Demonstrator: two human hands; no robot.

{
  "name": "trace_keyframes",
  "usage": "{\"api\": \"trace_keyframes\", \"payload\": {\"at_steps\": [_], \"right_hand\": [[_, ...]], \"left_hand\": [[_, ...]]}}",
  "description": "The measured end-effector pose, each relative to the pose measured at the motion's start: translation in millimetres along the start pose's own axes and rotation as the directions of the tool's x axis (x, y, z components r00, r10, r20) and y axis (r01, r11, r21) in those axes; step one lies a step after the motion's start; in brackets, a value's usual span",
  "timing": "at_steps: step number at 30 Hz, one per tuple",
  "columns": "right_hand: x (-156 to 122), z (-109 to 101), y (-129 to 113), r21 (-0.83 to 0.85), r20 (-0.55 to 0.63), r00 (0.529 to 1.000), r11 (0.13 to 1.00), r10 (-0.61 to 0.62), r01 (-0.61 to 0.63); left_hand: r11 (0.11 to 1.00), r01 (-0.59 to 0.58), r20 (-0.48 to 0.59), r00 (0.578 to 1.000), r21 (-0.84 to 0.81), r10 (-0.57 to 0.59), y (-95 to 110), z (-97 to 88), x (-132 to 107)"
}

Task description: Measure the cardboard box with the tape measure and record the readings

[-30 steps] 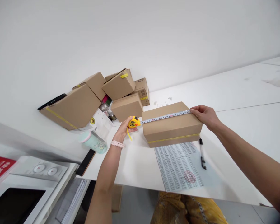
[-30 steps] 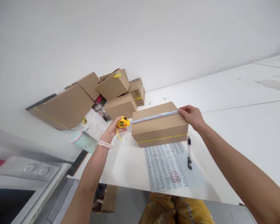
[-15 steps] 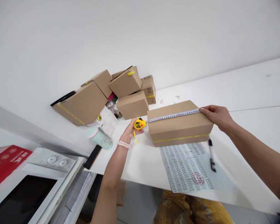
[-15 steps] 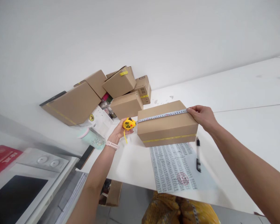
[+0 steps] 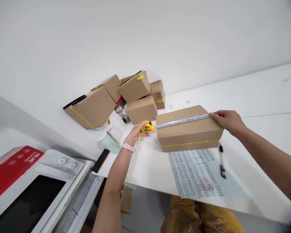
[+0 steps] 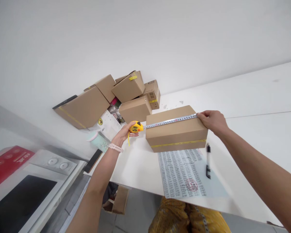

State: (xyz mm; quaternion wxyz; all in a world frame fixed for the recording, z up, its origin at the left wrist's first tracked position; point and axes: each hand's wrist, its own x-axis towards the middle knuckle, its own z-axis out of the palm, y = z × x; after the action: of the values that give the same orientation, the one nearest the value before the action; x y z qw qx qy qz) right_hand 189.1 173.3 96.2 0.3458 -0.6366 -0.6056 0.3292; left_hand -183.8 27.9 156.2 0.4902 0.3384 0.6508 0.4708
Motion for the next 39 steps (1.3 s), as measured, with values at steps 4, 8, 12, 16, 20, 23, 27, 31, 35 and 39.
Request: {"api": "trace_keyframes", "payload": {"at_steps": [4, 8, 12, 16, 20, 23, 27, 31, 35, 39], "right_hand": [[1, 2, 1, 0.004, 0.011, 1.0, 1.0, 0.005, -0.006], [5, 1, 1, 0.014, 0.02, 0.999, 1.0, 0.025, -0.025], [9, -16, -12, 0.103, 0.084, 0.996, 0.995, -0.014, 0.005], [5, -36, -46, 0.215, 0.293, 0.938, 0.969, -0.182, 0.121], [5, -28, -80, 0.174, 0.511, 0.795, 0.945, -0.327, 0.277], [16, -5, -88, 0.097, 0.302, 0.875, 0.925, -0.378, 0.367], [29, 26, -76, -0.079, 0.146, 0.887, 0.888, -0.439, 0.453], [32, 43, -61, -0.161, 0.262, 0.825, 0.82, -0.502, 0.55], [33, 51, -56, -0.259, 0.339, 0.785, 0.751, -0.519, 0.608], [36, 56, -55, -0.34, 0.38, 0.756, 0.68, -0.533, 0.65]], "left_hand": [[1.0, 0.013, 0.0, 1.0, 0.022, -0.013, -3, 0.8, 3], [0.999, -0.037, 0.021, 0.999, 0.015, 0.036, 5, 3.6, -3], [0.996, -0.085, 0.202, 0.976, 0.004, 0.082, 19, 16.0, -40], [1.0, -0.016, 0.47, 0.882, 0.019, 0.005, 1, 53.9, -103], [0.932, 0.198, 0.638, 0.769, -0.305, 0.046, -47, 113.8, -139], [0.844, 0.145, 0.473, 0.87, -0.516, 0.14, -67, 154.7, -133], [0.787, 0.15, 0.341, 0.937, -0.598, 0.081, -62, 188.2, -107], [0.781, 0.15, 0.272, 0.962, -0.606, 0.026, -48, 203.1, -93], [0.799, 0.125, 0.209, 0.978, -0.588, 0.001, -38, 211.5, -93], [0.807, 0.134, 0.194, 0.981, -0.575, -0.025, -41, 216.9, -95]]}}
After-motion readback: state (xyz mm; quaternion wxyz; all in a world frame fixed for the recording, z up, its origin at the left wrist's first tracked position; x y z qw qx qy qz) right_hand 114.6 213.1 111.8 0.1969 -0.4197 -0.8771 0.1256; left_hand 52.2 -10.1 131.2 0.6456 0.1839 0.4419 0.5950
